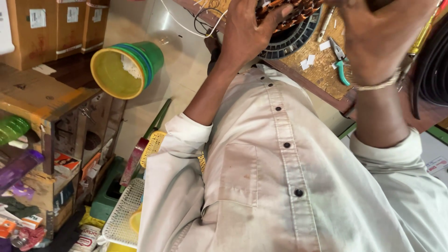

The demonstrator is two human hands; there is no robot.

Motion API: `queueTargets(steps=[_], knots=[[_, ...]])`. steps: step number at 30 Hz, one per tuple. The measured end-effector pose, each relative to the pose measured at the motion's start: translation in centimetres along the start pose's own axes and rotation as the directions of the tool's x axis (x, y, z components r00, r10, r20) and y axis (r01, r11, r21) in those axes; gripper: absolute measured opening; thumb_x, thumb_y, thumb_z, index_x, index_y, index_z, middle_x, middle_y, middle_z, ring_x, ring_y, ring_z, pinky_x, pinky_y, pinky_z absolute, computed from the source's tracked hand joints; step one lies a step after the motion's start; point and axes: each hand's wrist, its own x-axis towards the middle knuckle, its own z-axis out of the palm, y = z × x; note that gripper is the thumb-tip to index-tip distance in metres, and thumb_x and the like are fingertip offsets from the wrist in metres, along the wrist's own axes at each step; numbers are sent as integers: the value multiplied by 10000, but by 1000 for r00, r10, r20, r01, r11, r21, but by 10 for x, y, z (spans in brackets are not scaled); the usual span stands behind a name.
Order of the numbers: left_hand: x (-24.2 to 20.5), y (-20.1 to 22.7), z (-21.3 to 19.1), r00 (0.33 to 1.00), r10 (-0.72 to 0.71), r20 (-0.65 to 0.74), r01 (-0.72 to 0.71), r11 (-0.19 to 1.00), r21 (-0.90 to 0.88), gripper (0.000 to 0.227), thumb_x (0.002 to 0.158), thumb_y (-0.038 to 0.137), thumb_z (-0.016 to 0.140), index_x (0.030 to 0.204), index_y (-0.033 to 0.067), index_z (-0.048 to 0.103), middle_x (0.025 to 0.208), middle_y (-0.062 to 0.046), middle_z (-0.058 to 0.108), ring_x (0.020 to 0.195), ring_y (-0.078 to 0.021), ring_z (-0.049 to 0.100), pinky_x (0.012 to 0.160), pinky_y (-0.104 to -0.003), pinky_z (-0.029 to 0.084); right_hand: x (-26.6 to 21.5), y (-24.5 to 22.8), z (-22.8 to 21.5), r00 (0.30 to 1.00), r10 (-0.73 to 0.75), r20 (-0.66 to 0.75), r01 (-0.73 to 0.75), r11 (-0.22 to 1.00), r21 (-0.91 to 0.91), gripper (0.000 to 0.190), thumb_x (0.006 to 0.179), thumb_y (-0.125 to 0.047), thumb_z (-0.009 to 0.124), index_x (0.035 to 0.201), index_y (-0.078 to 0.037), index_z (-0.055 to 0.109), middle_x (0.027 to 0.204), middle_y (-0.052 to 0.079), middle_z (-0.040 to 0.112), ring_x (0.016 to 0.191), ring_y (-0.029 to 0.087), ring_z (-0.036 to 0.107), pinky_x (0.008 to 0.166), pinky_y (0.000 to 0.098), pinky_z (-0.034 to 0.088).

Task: The person uses a screwdriver and pliers to adjust and secure wires inside a circular electrical component with copper windings. They repeatedly tighten connections and reposition wires within the component while holding it steady with the other hand.

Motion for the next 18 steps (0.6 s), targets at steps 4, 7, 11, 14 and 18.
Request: queueTargets(steps=[4, 7, 11, 14, 18], knots=[[-1, -2, 2, 997, -73, 20, 72, 997, 35, 330, 1030, 303, 756, 1200, 43, 643, 1092, -148, 706, 1021, -332, 704, 914, -441, 546, -19, -17, 31, 979, -46, -197, 10, 983, -181, 300, 1120, -57, 820, 1156, -7, 526, 987, 160, 618, 776, 270, 661, 659, 349, 542], [-3, -1, 7, 999, -24, -35, 25, 999, 22, 373, 1015, 320, 762, 1221, 42, 624, 1103, -151, 700, 1041, -339, 698, 919, -433, 553, -27, -23, 39, 978, 3, -208, 36, 982, 183, 362, 1176, -145, 769, 1214, -47, 422, 1038, 154, 630, 864, 271, 724, 660, 331, 587], [-5, -2, 8, 998, 28, -55, -27, 999, 18, 388, 1001, 314, 775, 1232, 43, 620, 1101, -150, 697, 1037, -344, 686, 914, -439, 547, -29, -20, 38, 984, 34, -175, 26, 943, 331, 423, 1209, -186, 758, 1317, -38, 378, 1081, 160, 621, 936, 254, 755, 720, 321, 633], [-2, -2, 6, 999, 46, -24, -46, 999, -4, 375, 997, 297, 780, 1233, 49, 628, 1089, -137, 706, 1020, -330, 692, 903, -435, 544, -17, -18, 20, 994, -56, -91, 74, 975, 209, 473, 1159, -214, 717, 1403, -17, 363, 1173, 175, 624, 971, 220, 742, 781, 310, 644], [-4, -1, 1, 999, 45, -2, -45, 997, -55, 318, 1007, 245, 765, 1230, 62, 631, 1093, -124, 704, 1016, -303, 695, 906, -423, 540, -5, -19, -4, 970, -235, 69, 245, 921, -304, 478, 1038, -232, 839, 1289, -82, 462, 991, 113, 628, 818, 216, 707, 709, 323, 588]])
